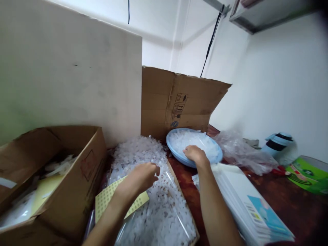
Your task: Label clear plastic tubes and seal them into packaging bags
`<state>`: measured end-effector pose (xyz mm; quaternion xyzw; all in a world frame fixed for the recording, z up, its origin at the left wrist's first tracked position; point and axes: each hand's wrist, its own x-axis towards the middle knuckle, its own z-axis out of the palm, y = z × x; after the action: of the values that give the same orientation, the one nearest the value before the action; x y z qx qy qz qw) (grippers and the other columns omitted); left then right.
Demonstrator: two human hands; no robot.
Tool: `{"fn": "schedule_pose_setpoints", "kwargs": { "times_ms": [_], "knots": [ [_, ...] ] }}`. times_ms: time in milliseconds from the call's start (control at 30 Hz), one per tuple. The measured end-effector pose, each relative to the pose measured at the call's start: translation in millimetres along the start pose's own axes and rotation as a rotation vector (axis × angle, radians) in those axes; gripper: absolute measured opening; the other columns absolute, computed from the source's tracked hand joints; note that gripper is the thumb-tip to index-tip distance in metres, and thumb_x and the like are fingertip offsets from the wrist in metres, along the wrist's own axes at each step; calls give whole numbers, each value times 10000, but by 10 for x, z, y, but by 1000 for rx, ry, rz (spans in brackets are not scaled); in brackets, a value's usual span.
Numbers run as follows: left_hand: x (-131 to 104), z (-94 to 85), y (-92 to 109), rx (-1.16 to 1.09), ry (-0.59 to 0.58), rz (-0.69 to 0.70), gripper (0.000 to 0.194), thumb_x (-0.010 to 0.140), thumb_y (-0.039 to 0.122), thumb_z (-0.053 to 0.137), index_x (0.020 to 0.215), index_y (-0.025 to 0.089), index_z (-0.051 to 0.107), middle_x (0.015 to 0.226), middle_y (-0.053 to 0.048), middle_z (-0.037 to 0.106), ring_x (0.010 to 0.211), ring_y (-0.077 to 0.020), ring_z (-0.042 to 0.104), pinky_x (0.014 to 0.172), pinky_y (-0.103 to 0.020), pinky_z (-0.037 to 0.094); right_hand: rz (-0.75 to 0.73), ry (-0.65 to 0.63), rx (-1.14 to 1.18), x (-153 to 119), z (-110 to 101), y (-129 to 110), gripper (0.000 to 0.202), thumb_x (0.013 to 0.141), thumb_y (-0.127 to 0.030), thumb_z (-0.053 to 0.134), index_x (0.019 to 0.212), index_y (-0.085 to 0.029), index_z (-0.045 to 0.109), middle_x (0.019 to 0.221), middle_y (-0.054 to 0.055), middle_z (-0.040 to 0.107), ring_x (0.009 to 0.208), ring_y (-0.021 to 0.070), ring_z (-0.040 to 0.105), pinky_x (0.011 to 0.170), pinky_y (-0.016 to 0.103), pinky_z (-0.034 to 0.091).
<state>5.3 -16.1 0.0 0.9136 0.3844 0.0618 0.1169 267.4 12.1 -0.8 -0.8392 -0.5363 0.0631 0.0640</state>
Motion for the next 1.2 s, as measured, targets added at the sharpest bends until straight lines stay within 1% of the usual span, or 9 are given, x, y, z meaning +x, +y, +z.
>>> {"fn": "schedule_pose_setpoints", "kwargs": {
  "times_ms": [67,167,400,500,700,867,1000,1100,1200],
  "knots": [
    [37,136,2,8,-92,7,198,855,132,663,984,232,775,976,-81,782,910,-258,732,750,-303,505,12,-28,-20,64,74,22,307,956,-329,579,1097,-149,784,1256,221,719,1186,371,673,990,475,477],
    [84,276,34,15,-140,31,200,844,167,689,1007,236,782,982,-89,782,938,-278,734,767,-317,518,10,-17,-26,97,109,41,303,948,-317,586,1115,-151,776,1245,216,724,1179,360,680,987,453,481],
    [172,497,118,56,-153,48,158,855,168,641,921,207,779,957,-120,777,906,-300,737,744,-332,515,17,117,45,69,52,50,277,921,-328,620,1063,-143,769,1137,225,744,1098,353,715,880,402,522],
    [209,581,105,70,-150,44,162,850,177,643,937,205,777,972,-126,774,904,-298,736,750,-332,510,21,209,89,39,-2,27,283,928,-312,608,1106,-132,735,1141,230,733,1094,373,709,853,417,522],
    [219,618,86,92,-144,51,184,859,170,621,961,211,769,966,-114,772,906,-275,732,763,-318,516,-8,350,181,-29,-99,-66,303,933,-290,584,1182,-135,660,1042,210,742,1008,365,716,806,410,506],
    [202,608,115,110,-140,57,234,876,150,547,959,188,762,967,-141,774,895,-295,742,766,-352,541,-241,485,442,-51,-116,-212,226,849,-219,645,1043,-141,728,896,130,751,901,296,701,814,358,485],
    [197,627,116,109,-142,47,220,843,153,563,926,154,767,965,-181,773,870,-334,751,748,-390,553,-375,495,538,-89,-129,-360,185,827,-176,626,948,-165,766,869,62,735,797,203,669,794,287,481],
    [194,637,95,87,-128,40,190,849,201,594,867,141,773,948,-201,772,867,-351,750,747,-402,550,-480,510,681,-110,-121,-438,176,841,-228,628,942,-161,756,883,59,712,760,189,634,777,295,483],
    [201,590,51,32,-91,34,143,827,250,664,811,163,776,895,-166,780,836,-327,747,728,-371,537,-549,467,808,-116,-73,-492,202,909,-348,589,892,-175,692,910,73,693,838,213,635,813,331,489]
  ]
}}
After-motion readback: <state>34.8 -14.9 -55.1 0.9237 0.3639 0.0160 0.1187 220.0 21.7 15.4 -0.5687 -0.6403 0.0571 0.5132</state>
